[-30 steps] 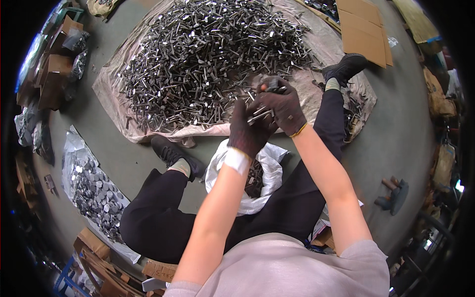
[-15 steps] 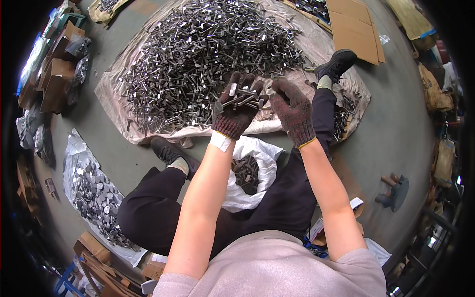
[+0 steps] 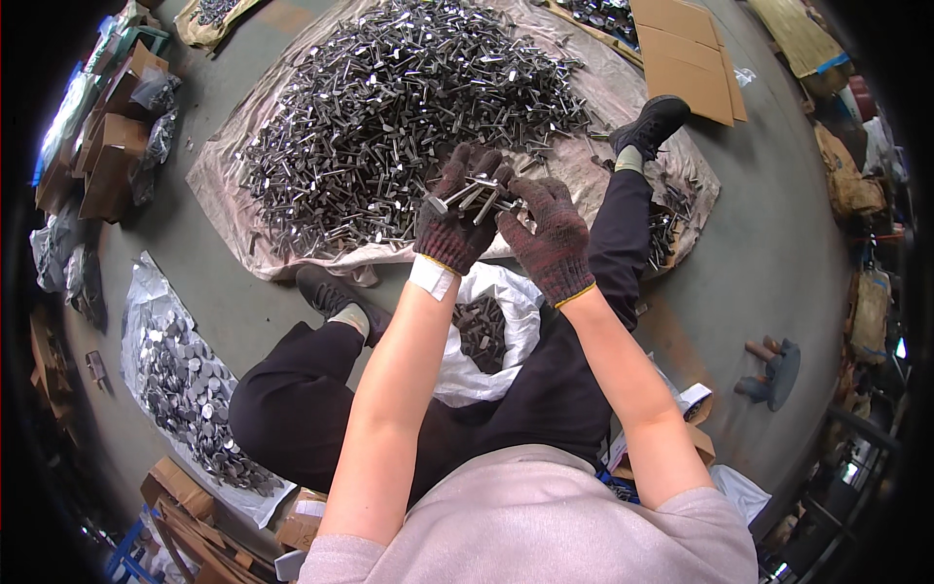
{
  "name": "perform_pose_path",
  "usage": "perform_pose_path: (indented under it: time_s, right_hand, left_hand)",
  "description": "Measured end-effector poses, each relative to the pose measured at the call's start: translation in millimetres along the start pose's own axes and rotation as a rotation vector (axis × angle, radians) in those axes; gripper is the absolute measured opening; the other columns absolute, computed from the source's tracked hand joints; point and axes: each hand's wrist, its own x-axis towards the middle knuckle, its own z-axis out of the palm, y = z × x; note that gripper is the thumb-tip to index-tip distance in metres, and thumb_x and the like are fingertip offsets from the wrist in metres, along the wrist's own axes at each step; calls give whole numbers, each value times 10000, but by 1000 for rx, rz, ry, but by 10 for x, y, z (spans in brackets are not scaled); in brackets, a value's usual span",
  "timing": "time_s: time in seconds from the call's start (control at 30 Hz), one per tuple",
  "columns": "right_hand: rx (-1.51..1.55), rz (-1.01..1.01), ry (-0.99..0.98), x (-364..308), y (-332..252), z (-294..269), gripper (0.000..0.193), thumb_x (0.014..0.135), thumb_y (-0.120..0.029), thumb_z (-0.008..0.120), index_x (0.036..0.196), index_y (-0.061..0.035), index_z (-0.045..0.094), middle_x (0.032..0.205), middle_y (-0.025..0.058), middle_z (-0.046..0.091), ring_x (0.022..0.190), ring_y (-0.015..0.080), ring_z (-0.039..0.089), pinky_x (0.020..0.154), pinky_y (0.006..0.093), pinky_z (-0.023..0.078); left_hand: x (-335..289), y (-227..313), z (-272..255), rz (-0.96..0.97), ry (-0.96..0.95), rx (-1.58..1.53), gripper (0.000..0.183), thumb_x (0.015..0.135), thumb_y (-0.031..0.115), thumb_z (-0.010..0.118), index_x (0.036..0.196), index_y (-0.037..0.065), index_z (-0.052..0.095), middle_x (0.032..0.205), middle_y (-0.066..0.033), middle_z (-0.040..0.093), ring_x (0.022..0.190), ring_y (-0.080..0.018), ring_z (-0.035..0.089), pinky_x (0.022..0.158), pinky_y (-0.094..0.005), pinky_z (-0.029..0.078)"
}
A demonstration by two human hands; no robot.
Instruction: The person sorts small metal fasteners from a pile on the floor into a plastic bag by hand.
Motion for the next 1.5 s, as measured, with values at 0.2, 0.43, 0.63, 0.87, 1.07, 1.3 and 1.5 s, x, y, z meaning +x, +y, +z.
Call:
perform_pose_path:
  time_s: [0.2,0.43,0.63,0.87,1.07,1.3,1.5]
  right_hand:
    - [138,164,82,-177,66,48,380,725,-152,767,1083,-80,662,1025,137,647,892,281,653,790,368,532]
    - [505,256,37,-262,62,21,302,767,-69,735,1049,-10,646,936,87,678,796,177,639,734,308,527]
    - [945,650,-54,-232,-311,-357,241,845,-12,682,1079,12,633,815,37,624,612,83,551,540,229,448]
    - [793,351,-237,-155,-255,-1009,273,815,-54,689,1068,46,671,839,56,667,690,85,603,628,227,490]
    - [296,3,-737,252,-678,-1063,263,762,-89,656,1014,-23,691,864,102,699,750,157,652,708,296,521]
    - [120,-285,-485,3,-749,-717,241,789,-39,682,1030,-26,673,939,119,666,846,276,663,750,335,525]
    - [-51,-555,-342,-328,-887,-737,300,675,-142,772,948,-64,676,1107,135,622,1032,346,617,877,440,505]
  left_hand:
    - [-151,470,91,-506,61,-1222,437,930,376,600,1265,95,579,1322,-232,545,1233,-445,496,1044,-522,425]
    - [-306,622,56,-536,101,-1305,490,917,392,619,1322,131,526,1383,-235,493,1228,-454,502,1046,-576,417]
    - [-499,687,19,-513,-15,-1321,507,902,362,632,1346,148,512,1401,-232,477,1249,-468,484,1042,-635,399]
    - [-747,870,-36,-597,-40,-1258,500,881,350,647,1308,107,554,1384,-251,482,1271,-466,468,1065,-628,377]
    - [-992,953,56,-810,-137,-1145,550,975,465,481,1386,99,487,1371,-189,536,1230,-359,559,1063,-632,391]
    - [-1165,1025,107,-735,22,-1219,439,1008,362,450,1324,67,528,1291,-159,588,1175,-334,590,1026,-571,471]
    - [-1194,1017,79,-614,-49,-1253,540,1011,376,445,1457,73,413,1354,-158,539,1181,-335,578,1023,-513,466]
